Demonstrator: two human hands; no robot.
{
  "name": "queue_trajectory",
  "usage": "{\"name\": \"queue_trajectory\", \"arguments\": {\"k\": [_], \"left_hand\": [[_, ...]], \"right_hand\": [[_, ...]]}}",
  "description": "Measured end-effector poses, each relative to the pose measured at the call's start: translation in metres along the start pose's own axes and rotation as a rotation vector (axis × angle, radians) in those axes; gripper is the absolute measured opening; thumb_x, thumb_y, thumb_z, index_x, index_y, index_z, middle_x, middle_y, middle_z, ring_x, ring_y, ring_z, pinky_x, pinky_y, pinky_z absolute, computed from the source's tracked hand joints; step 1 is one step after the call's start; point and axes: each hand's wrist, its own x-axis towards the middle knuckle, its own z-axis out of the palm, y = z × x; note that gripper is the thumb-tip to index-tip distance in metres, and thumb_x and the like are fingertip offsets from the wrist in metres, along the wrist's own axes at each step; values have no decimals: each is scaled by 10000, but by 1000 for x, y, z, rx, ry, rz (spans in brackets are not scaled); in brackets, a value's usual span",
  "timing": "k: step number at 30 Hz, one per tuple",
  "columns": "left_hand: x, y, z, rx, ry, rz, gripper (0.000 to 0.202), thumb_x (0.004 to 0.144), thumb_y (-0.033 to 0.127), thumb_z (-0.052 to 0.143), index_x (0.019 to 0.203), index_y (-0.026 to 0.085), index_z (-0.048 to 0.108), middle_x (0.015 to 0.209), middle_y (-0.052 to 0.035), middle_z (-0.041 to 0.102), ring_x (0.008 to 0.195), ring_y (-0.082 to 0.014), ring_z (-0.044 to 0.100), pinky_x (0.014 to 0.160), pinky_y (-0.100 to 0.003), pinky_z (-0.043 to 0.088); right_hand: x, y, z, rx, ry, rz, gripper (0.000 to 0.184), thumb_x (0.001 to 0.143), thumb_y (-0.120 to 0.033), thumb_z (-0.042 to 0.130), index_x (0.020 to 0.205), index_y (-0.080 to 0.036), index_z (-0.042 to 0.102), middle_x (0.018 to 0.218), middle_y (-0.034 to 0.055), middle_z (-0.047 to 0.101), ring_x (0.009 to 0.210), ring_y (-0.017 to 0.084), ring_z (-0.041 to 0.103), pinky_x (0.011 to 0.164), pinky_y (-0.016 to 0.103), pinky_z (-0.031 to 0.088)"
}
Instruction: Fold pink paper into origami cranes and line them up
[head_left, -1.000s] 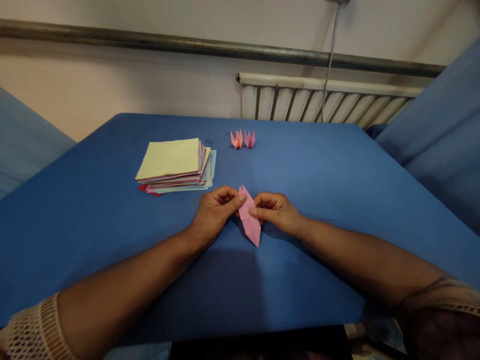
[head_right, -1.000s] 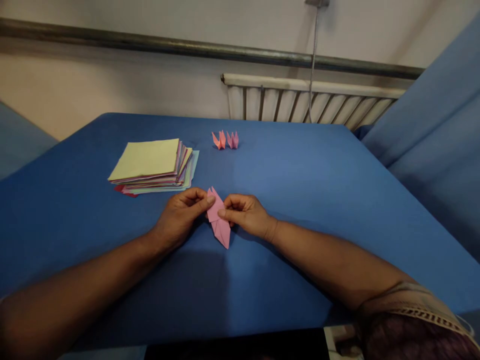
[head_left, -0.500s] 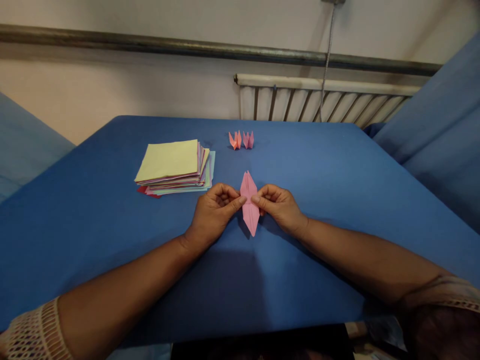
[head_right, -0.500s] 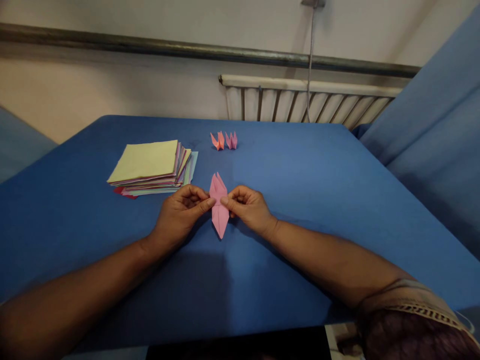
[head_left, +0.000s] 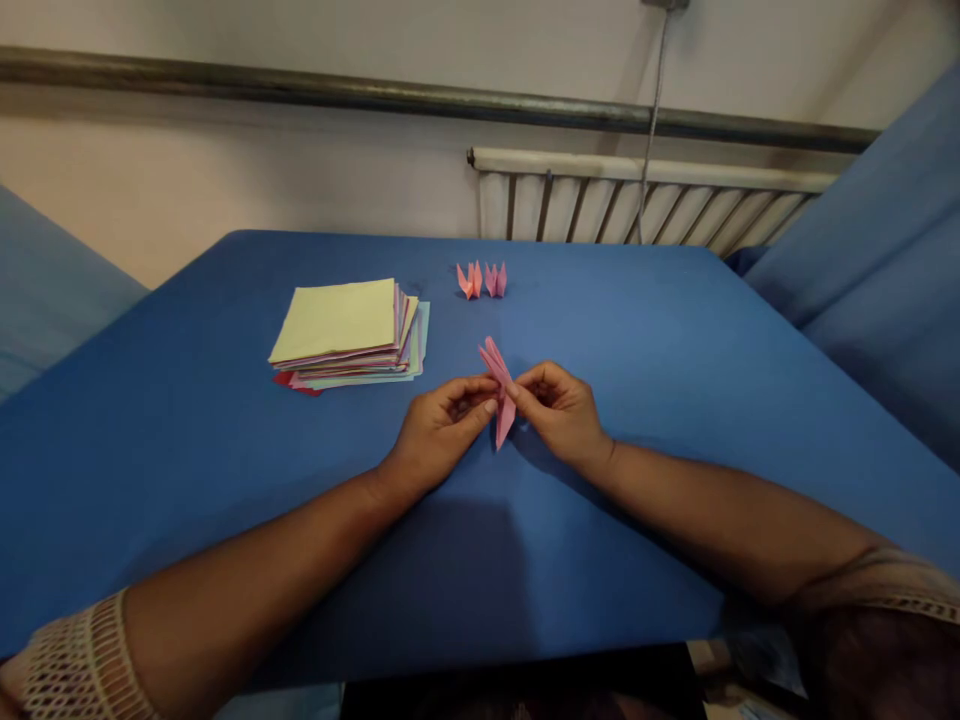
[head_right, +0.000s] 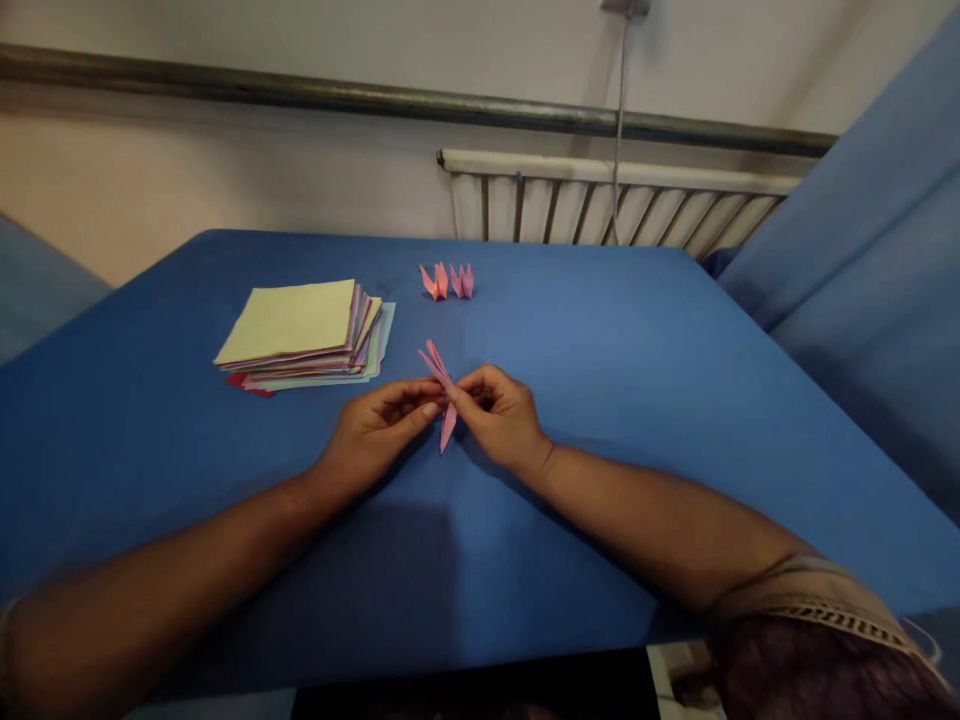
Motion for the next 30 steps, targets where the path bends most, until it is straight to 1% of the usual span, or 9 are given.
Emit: {"name": "queue_trajectory", "arguments": {"k": [3, 6, 9, 12, 14, 17, 19, 25, 30], "left_hand": [[-2, 4, 3, -113, -3, -65, 334, 684, 337, 849, 954, 187, 724, 976, -31, 756, 919, -179, 701, 907, -324, 547], [-2, 7, 4, -138, 15, -107, 296, 674, 350, 854, 886, 177, 741, 875, -19, 748, 804, -147, 681, 822, -283, 544], [0, 8, 2, -153, 59, -152, 248, 675, 342, 856, 810, 162, 752, 790, -6, 721, 717, -111, 638, 750, -241, 521], [2, 8, 1, -281, 84, -213, 239, 663, 327, 866, 785, 160, 746, 760, 5, 700, 703, -101, 629, 735, -236, 521], [3, 8, 0, -342, 86, -235, 235, 668, 325, 861, 780, 158, 739, 768, 3, 696, 716, -107, 636, 742, -248, 531], [3, 8, 1, -305, 86, -242, 230, 693, 332, 839, 793, 156, 730, 757, -1, 685, 691, -109, 627, 702, -248, 526], [2, 9, 2, -240, 86, -232, 237, 702, 337, 826, 804, 153, 718, 731, 4, 672, 650, -101, 606, 660, -237, 506], [1, 11, 3, -124, 142, -139, 360, 604, 285, 874, 858, 164, 648, 688, 42, 647, 638, -93, 596, 652, -220, 478], [1, 9, -1, -5, 129, -54, 291, 631, 304, 860, 773, 163, 649, 705, 36, 632, 661, -93, 573, 672, -224, 467]], "right_hand": [[-5, -4, -2, -212, -74, -208, 85, 902, -308, 633, 902, -227, 658, 801, 13, 689, 713, 140, 635, 682, 300, 516], [-8, -7, -5, -352, -159, -400, 143, 964, -225, 521, 991, -227, 662, 867, 37, 677, 809, 156, 633, 757, 325, 515], [-8, -8, -6, -366, -190, -443, 189, 971, -183, 484, 1030, -230, 657, 879, 36, 656, 829, 154, 622, 767, 324, 511], [-6, -4, -6, -320, -114, -381, 141, 932, -195, 557, 1023, -240, 655, 942, 33, 636, 831, 144, 615, 755, 314, 504], [-5, -1, -5, -259, -63, -264, 128, 886, -239, 640, 1014, -245, 631, 955, 24, 636, 814, 139, 616, 752, 314, 501], [-4, 2, -1, -77, -96, -47, 216, 824, -304, 717, 970, -248, 567, 847, -11, 650, 767, 137, 636, 735, 310, 504], [-3, 3, 0, 36, -123, 38, 245, 807, -321, 721, 941, -246, 530, 771, -36, 640, 715, 126, 633, 691, 290, 497], [-2, 3, 0, 69, -150, 145, 300, 799, -375, 726, 962, -237, 516, 641, -81, 607, 541, 91, 545, 538, 243, 408], [0, 4, 2, 119, -116, 166, 265, 753, -395, 772, 836, -220, 591, 735, -33, 642, 648, 106, 598, 634, 266, 489]]}}
